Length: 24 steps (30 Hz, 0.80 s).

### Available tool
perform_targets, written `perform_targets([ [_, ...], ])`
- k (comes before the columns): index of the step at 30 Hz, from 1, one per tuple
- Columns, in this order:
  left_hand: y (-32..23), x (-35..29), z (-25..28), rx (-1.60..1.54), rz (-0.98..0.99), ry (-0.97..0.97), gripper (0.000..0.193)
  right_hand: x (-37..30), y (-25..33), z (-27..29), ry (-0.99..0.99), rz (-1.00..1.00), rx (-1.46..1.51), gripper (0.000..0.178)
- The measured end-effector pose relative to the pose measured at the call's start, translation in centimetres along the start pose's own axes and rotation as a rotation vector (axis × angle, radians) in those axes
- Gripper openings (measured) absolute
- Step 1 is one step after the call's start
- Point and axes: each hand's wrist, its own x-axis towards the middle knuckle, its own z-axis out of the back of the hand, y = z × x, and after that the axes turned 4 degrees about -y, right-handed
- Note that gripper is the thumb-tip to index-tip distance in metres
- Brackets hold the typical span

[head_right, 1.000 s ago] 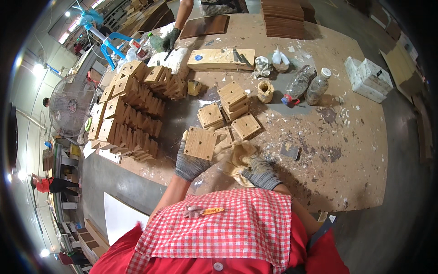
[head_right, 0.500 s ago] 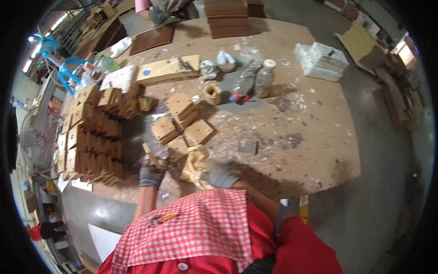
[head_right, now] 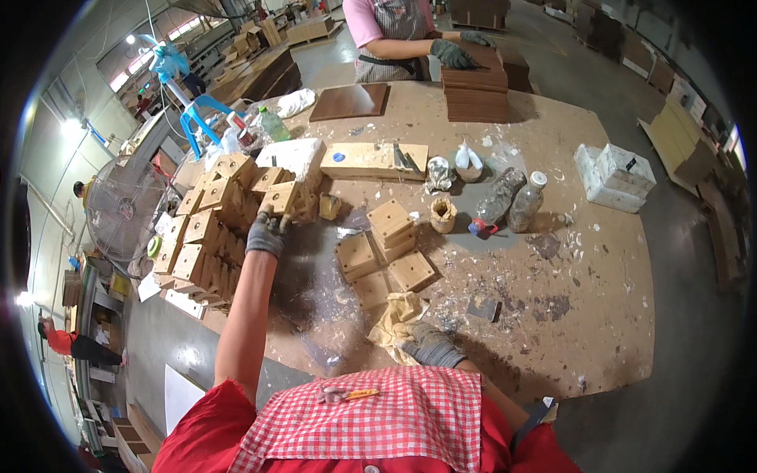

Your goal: Applying wood filler or adhesive paste to small wooden blocks and assembling them.

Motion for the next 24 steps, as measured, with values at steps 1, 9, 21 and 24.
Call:
perform_targets([
  [1, -0.6, 0.4, -2.1, 0.013, -0.014, -0.045, 0.026, -0.3, 0.4, 0.4, -0.007, -0.004, -0.011, 0.046],
  [9, -4.0, 14.0, -2.0, 0.021, -0.069, -0.001, 0.036, -1.2, 3.4, 1.3, 0.008, -0.057, 0.079, 0.047],
  [21, -1.4, 11.4, -3.7, 0.003, -0.062, 0.034, 0.041, -1.7, 3.3, 1.8, 0.023, -0.013, -0.058, 0.041],
  [24, -3.3, 10.3, -0.2, -0.046, -0.116, 0.044, 0.042, -1.5, 2.8, 1.3, 0.074, -0.016, -0.053, 0.046],
])
